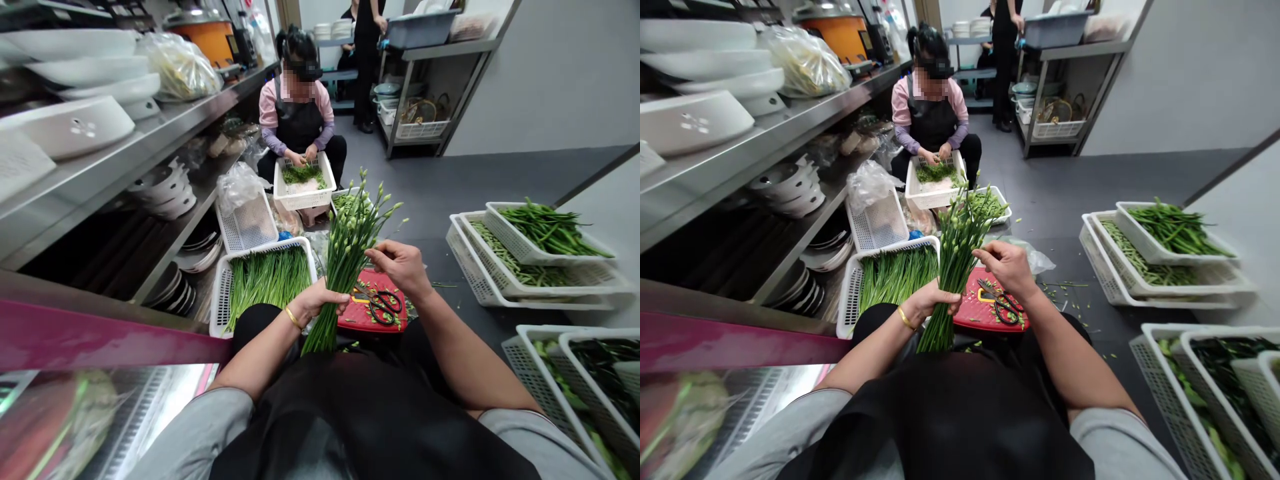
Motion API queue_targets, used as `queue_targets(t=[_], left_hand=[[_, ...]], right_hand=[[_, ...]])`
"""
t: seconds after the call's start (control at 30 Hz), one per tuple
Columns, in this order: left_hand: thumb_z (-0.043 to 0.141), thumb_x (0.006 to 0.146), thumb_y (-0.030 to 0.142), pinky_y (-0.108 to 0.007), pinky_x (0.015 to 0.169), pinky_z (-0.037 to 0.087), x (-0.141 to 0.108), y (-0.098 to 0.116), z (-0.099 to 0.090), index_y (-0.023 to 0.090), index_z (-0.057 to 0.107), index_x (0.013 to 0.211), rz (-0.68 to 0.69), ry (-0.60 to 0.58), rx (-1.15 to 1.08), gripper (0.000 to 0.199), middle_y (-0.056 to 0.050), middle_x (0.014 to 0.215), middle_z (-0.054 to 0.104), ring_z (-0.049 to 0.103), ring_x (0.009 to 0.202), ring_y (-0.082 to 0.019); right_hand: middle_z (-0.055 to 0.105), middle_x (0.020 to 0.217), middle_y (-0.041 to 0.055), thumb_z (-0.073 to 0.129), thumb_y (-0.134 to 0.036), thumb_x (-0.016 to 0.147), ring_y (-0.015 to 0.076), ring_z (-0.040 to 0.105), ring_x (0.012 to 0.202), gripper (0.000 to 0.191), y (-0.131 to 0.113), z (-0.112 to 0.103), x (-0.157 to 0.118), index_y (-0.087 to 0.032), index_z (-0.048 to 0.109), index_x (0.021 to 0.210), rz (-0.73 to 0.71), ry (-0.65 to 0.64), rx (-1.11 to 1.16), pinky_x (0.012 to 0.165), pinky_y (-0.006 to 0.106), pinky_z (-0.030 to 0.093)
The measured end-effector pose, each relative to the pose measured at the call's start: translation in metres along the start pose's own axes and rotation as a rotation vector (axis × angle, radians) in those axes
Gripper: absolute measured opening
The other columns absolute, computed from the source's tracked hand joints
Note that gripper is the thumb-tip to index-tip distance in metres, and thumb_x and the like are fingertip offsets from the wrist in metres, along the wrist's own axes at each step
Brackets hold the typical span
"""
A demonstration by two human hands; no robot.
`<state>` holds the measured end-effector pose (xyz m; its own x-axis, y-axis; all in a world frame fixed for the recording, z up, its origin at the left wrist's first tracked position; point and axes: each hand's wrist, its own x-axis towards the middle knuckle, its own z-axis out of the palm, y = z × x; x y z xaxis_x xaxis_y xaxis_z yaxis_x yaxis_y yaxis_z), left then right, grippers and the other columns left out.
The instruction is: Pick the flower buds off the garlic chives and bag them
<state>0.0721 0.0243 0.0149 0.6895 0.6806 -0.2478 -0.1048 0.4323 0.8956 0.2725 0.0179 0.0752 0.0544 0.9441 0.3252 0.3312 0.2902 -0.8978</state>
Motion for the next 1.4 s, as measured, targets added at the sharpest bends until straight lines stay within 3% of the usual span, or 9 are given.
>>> queue_targets(t=[0.17, 0.33, 0.53, 0.73, 0.93, 1.03, 1.13, 1.23, 1.4], left_hand=[[0.083, 0.051, 0.039, -0.023, 0.042, 0.036, -0.001, 0.002, -0.005, 0.014, 0.053, 0.059, 0.026, -0.039, -0.031, 0.04, 0.002, 0.042, 0.051, 0.045, 0.037, -0.009], [0.079, 0.054, 0.036, -0.023, 0.041, 0.034, -0.001, 0.013, -0.004, 0.013, 0.054, 0.056, 0.011, -0.061, 0.027, 0.034, 0.002, 0.041, 0.051, 0.045, 0.036, -0.009], [0.079, 0.05, 0.027, -0.024, 0.045, 0.037, 0.001, 0.015, 0.002, 0.012, 0.056, 0.059, -0.065, -0.013, 0.063, 0.029, 0.0, 0.044, 0.055, 0.049, 0.04, -0.011], [0.076, 0.049, 0.019, -0.026, 0.052, 0.04, 0.003, 0.007, -0.001, 0.009, 0.063, 0.084, -0.085, -0.065, -0.082, 0.038, 0.001, 0.056, 0.058, 0.052, 0.047, -0.01], [0.076, 0.05, 0.018, -0.027, 0.056, 0.042, 0.003, 0.003, -0.002, 0.01, 0.063, 0.083, -0.077, -0.092, -0.088, 0.037, -0.001, 0.062, 0.061, 0.055, 0.053, -0.011], [0.076, 0.049, 0.016, -0.026, 0.055, 0.04, 0.003, 0.001, 0.0, 0.011, 0.06, 0.08, -0.054, -0.061, -0.144, 0.035, 0.0, 0.062, 0.06, 0.053, 0.053, -0.011], [0.076, 0.05, 0.016, -0.025, 0.052, 0.034, 0.004, -0.002, 0.001, 0.012, 0.059, 0.081, -0.057, -0.031, -0.199, 0.036, 0.002, 0.058, 0.057, 0.049, 0.049, -0.008], [0.072, 0.049, 0.016, -0.025, 0.05, 0.03, 0.006, -0.004, 0.001, 0.011, 0.06, 0.08, -0.084, -0.054, -0.27, 0.034, 0.002, 0.057, 0.055, 0.045, 0.048, -0.008], [0.064, 0.05, 0.015, -0.027, 0.052, 0.032, 0.004, -0.01, 0.0, 0.009, 0.061, 0.082, -0.085, -0.071, -0.31, 0.033, 0.0, 0.058, 0.057, 0.047, 0.048, -0.01]], right_hand=[[0.049, 0.046, -0.0039, 0.068, -0.065, 0.069, 0.0071, 0.043, 0.038, 0.049, 0.012, -0.024, 0.005, -0.017, 0.061, 0.064, 0.1, 0.313, 0.301, 0.038, 0.021, 0.035], [0.058, 0.054, -0.0018, 0.08, -0.067, 0.048, 0.0069, 0.048, 0.039, 0.062, 0.02, -0.025, 0.016, -0.015, 0.067, 0.079, 0.32, 0.079, 0.445, 0.034, 0.019, 0.034], [0.054, 0.048, -0.003, 0.081, -0.059, 0.053, 0.0055, 0.045, 0.038, 0.048, 0.012, -0.028, 0.036, -0.015, 0.063, 0.063, 0.2, 0.115, 0.399, 0.034, 0.018, 0.033], [0.064, 0.062, 0.0011, 0.077, -0.051, 0.063, 0.0077, 0.055, 0.047, 0.039, 0.011, -0.042, 0.03, -0.015, 0.068, 0.076, 0.169, 0.036, 0.364, 0.039, 0.019, 0.04], [0.065, 0.067, 0.0026, 0.076, -0.05, 0.063, 0.0095, 0.058, 0.052, 0.04, 0.016, -0.047, 0.033, -0.014, 0.066, 0.078, 0.189, 0.029, 0.352, 0.042, 0.02, 0.043], [0.065, 0.076, 0.0025, 0.073, -0.046, 0.069, 0.0116, 0.062, 0.059, 0.041, 0.014, -0.045, 0.025, -0.016, 0.065, 0.095, 0.123, 0.22, 0.243, 0.048, 0.022, 0.047], [0.065, 0.081, 0.0029, 0.065, -0.038, 0.08, 0.0125, 0.062, 0.066, 0.029, 0.004, -0.031, 0.006, -0.019, 0.065, 0.101, -0.111, 0.423, -0.007, 0.06, 0.026, 0.051], [0.066, 0.08, 0.0052, 0.059, -0.034, 0.084, 0.0141, 0.06, 0.069, 0.019, -0.003, -0.01, -0.005, -0.02, 0.069, 0.092, -0.274, 0.211, -0.243, 0.069, 0.029, 0.05], [0.062, 0.063, 0.0026, 0.062, -0.034, 0.077, 0.0149, 0.055, 0.057, 0.027, 0.012, 0.008, 0.008, -0.015, 0.071, 0.094, -0.039, -0.017, -0.294, 0.06, 0.029, 0.045]])
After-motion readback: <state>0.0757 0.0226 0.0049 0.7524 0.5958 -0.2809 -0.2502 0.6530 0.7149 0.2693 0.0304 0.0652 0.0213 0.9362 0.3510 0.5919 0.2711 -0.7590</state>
